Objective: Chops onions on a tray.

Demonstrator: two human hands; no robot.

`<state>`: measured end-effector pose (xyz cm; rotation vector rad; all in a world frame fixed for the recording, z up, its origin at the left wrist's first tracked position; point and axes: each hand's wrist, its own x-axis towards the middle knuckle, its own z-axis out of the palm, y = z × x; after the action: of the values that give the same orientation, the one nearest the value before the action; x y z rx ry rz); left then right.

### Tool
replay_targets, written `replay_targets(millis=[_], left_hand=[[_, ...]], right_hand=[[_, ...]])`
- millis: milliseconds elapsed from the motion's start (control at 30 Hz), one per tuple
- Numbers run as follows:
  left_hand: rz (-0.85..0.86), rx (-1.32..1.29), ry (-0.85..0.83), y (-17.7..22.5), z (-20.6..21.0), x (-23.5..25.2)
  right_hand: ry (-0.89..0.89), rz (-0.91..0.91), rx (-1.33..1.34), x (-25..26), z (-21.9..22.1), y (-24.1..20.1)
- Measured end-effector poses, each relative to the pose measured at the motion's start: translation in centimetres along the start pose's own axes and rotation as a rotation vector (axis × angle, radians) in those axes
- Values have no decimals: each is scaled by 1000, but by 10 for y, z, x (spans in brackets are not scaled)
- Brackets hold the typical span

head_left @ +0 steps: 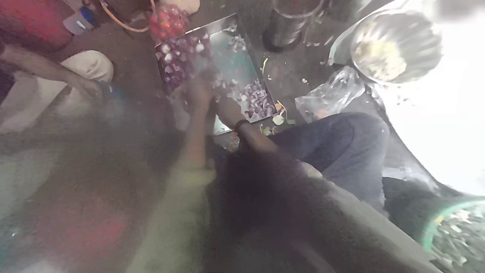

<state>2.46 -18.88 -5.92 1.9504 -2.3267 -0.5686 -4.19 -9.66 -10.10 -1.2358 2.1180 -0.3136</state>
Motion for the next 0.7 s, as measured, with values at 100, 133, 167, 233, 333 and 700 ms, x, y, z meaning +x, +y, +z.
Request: replay_targets(millis=[100, 133, 167, 233, 333, 700], left_hand=[[18, -1, 5, -1, 0, -1], [23, -3, 18, -1, 0, -2], [24, -6, 30, 0, -1, -3], [19, -12, 32, 4, -3, -8], [32, 0, -16, 9, -12, -13], [9, 19, 3, 13, -11, -17]], right_hand=[[10, -32, -4, 0, -4, -5], [-7, -21, 6, -6, -8, -6], [-30, -6, 24, -16, -13, -7], [-57, 33, 70, -37, -13, 0], [-108, 78, 80, -42, -13, 7], [-58, 22, 100, -13, -2, 1]])
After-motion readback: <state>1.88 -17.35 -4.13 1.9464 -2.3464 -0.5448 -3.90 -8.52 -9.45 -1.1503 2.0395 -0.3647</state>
